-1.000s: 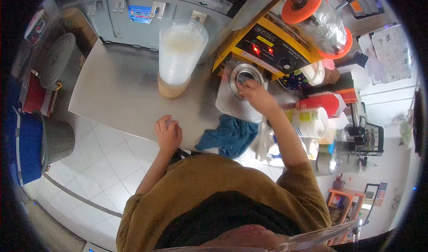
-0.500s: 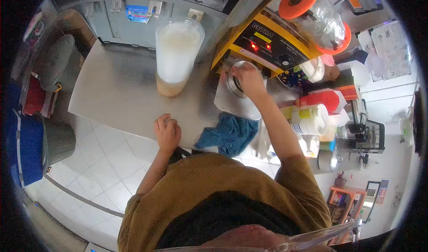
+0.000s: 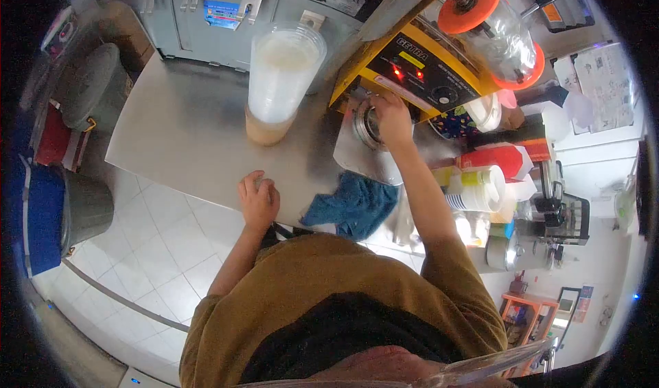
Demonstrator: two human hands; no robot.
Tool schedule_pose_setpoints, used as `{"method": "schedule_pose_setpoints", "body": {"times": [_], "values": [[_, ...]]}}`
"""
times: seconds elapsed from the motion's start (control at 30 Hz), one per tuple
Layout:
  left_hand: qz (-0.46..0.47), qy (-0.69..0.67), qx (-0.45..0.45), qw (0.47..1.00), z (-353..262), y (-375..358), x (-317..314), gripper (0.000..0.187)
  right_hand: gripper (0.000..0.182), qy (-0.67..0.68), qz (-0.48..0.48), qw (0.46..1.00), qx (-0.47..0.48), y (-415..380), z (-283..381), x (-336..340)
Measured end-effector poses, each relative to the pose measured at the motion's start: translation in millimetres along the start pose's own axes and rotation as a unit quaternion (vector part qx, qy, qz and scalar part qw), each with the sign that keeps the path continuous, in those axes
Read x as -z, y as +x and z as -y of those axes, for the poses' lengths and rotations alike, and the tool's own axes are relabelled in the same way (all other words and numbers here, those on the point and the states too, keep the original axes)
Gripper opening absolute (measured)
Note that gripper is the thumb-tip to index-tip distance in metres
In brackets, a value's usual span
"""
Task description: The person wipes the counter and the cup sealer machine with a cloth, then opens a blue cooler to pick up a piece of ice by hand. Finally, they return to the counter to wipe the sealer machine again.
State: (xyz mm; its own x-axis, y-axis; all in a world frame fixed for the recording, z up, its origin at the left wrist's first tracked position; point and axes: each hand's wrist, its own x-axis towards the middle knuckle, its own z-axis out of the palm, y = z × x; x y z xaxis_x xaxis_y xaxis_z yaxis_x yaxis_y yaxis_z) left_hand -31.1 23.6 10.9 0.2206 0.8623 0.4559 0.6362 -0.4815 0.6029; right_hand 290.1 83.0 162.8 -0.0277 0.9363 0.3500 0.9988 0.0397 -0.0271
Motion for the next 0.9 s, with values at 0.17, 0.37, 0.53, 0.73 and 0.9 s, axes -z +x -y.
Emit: {"method": "schedule_pose_setpoints", "body": {"times": [0.17,0.37,0.53,0.73,0.9], "values": [[0.003,-0.006,0.006,1.000,1.3,-0.8,-1.7,0.023,0.024,-0.034,0.014,0.999,0.010,-1.8,-15.7,-5.4],[0.002,0.000,-0.002,1.000,-0.7,0.7,1.8,0.021,0.024,-0.117,0.023,0.988,0.093,-2.2,-23.0,-1.1],[-0.001,0.003,-0.004,1.000,-2.2,0.8,2.1,0.018,0.019,-0.197,0.115,0.963,0.142,4.7,-22.3,17.0],[-0.002,-0.005,-0.003,1.000,-1.5,0.7,2.6,0.018,0.016,-0.241,0.184,0.945,0.126,1.2,-28.6,23.4],[-0.012,0.000,-0.006,1.000,-0.3,-0.2,0.9,0.020,0.019,-0.183,0.131,0.971,0.084,-20.6,-47.0,21.5]]}}
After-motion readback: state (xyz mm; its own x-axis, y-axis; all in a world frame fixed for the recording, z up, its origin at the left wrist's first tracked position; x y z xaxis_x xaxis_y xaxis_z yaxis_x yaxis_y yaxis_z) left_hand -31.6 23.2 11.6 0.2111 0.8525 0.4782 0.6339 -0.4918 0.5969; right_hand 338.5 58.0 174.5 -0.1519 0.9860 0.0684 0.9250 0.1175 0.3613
